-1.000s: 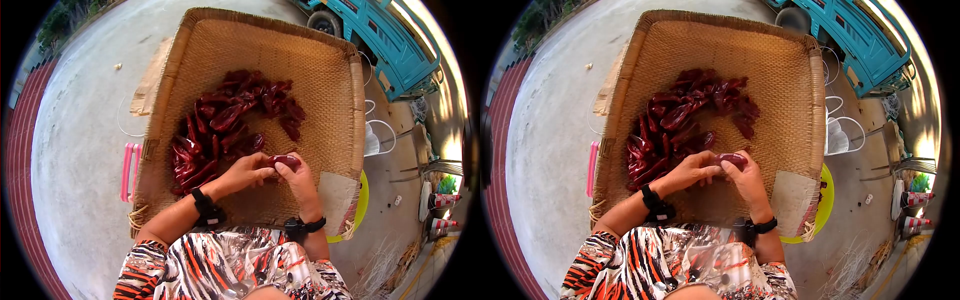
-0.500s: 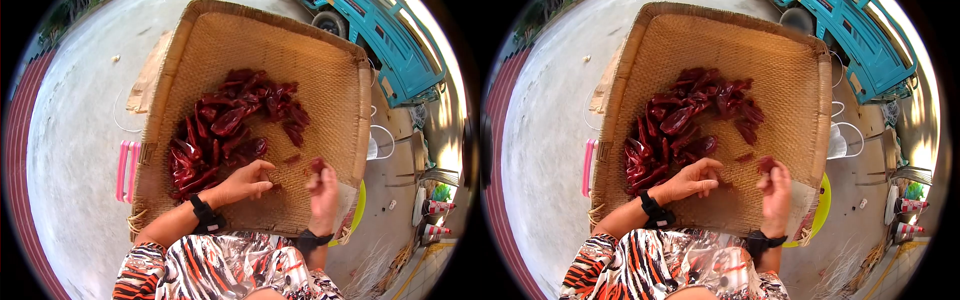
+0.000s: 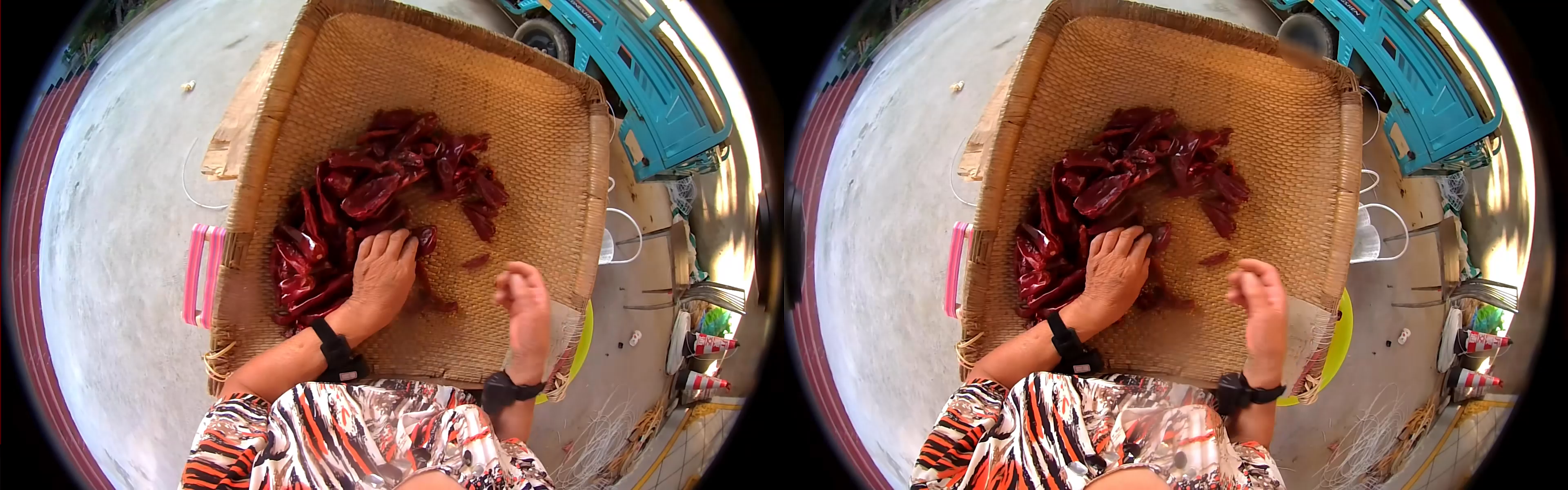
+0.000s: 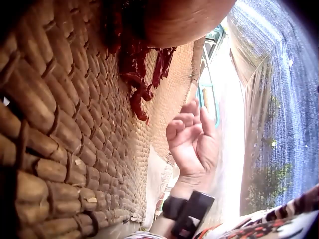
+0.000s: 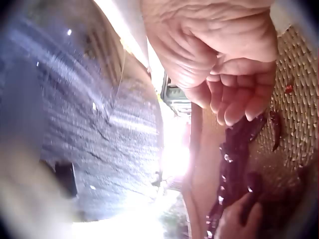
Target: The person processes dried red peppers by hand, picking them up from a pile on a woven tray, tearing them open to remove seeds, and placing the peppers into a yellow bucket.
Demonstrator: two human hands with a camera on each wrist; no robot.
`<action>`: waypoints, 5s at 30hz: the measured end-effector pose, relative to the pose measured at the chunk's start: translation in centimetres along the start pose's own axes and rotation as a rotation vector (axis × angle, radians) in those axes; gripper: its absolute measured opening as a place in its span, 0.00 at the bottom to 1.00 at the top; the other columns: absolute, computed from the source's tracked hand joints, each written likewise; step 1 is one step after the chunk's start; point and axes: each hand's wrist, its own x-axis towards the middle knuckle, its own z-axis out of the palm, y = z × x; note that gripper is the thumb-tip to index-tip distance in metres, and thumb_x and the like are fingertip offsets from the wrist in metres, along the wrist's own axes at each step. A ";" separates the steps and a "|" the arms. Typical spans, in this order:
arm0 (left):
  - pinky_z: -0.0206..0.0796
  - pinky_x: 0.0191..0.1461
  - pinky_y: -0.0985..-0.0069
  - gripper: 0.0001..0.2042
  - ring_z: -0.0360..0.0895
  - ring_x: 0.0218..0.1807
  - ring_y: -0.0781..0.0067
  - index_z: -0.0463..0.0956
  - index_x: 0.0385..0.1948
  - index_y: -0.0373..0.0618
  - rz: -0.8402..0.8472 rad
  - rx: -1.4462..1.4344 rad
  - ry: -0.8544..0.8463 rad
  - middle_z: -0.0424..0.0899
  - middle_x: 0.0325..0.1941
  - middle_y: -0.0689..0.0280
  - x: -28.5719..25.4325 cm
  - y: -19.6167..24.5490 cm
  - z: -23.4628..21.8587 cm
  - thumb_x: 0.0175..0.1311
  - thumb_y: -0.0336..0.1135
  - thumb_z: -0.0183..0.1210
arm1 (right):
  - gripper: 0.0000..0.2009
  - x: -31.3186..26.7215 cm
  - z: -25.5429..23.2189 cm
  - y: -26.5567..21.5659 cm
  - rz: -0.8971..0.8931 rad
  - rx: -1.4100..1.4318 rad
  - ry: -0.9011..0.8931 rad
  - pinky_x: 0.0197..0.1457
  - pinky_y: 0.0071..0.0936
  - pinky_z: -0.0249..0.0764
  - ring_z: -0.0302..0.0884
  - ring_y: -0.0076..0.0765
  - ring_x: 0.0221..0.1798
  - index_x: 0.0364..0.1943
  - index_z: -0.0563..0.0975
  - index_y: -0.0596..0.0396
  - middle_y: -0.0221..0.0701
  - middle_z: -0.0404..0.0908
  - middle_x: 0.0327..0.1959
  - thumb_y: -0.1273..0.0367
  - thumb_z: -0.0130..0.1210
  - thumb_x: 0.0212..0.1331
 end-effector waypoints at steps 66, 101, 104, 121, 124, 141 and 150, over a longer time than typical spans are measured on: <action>0.48 0.67 0.58 0.29 0.59 0.66 0.54 0.70 0.52 0.41 -0.279 0.034 0.126 0.67 0.62 0.57 -0.1 -1.1 -2.4 0.45 0.33 0.71 | 0.12 -1.2 -12.9 2.1 -0.335 0.934 0.297 0.40 0.24 0.75 0.75 0.22 0.31 0.48 0.76 0.54 0.28 0.84 0.42 0.63 0.53 0.69; 0.64 0.36 0.87 0.08 0.72 0.35 0.87 0.75 0.44 0.42 -0.458 -1.387 -0.299 0.77 0.35 0.74 -0.5 0.6 -3.0 0.72 0.35 0.54 | 0.06 -1.8 2.7 4.2 0.106 0.333 -0.190 0.38 0.20 0.78 0.79 0.22 0.33 0.43 0.76 0.53 0.29 0.82 0.40 0.69 0.57 0.66; 0.65 0.37 0.87 0.10 0.72 0.36 0.86 0.74 0.47 0.42 -0.246 -1.128 -0.241 0.76 0.38 0.72 -0.8 0.0 -1.8 0.68 0.32 0.59 | 0.09 -1.5 0.7 3.6 -0.025 0.414 0.081 0.35 0.22 0.79 0.79 0.24 0.31 0.47 0.75 0.52 0.31 0.82 0.38 0.66 0.57 0.66; 0.64 0.53 0.64 0.11 0.71 0.50 0.57 0.73 0.32 0.45 0.254 -0.467 -0.365 0.77 0.44 0.63 -0.2 -0.6 -2.7 0.50 0.30 0.67 | 0.13 -3.8 -7.2 2.1 -0.197 0.570 0.181 0.40 0.23 0.74 0.74 0.23 0.34 0.49 0.76 0.55 0.29 0.79 0.43 0.61 0.52 0.69; 0.65 0.48 0.65 0.09 0.75 0.44 0.58 0.75 0.32 0.45 0.184 -0.585 -0.356 0.80 0.39 0.63 -0.4 -0.4 -2.7 0.53 0.30 0.66 | 0.12 -3.7 -0.1 1.6 -0.168 -0.158 0.103 0.39 0.21 0.73 0.72 0.18 0.33 0.50 0.76 0.55 0.27 0.79 0.40 0.64 0.53 0.68; 0.69 0.47 0.72 0.11 0.74 0.47 0.65 0.79 0.40 0.43 0.032 -0.834 -0.300 0.79 0.40 0.65 0.0 0.1 -4.1 0.57 0.33 0.66 | 0.10 -2.9 0.6 3.5 0.083 0.132 -0.064 0.39 0.19 0.74 0.76 0.20 0.35 0.49 0.76 0.54 0.27 0.81 0.37 0.65 0.51 0.70; 0.58 0.64 0.59 0.13 0.66 0.61 0.58 0.81 0.43 0.48 0.286 -0.290 -0.310 0.75 0.57 0.67 -1.1 -0.1 -1.8 0.55 0.33 0.65 | 0.11 -4.0 -13.1 1.6 -0.404 1.292 0.039 0.44 0.28 0.73 0.75 0.26 0.36 0.48 0.77 0.53 0.27 0.83 0.47 0.64 0.48 0.71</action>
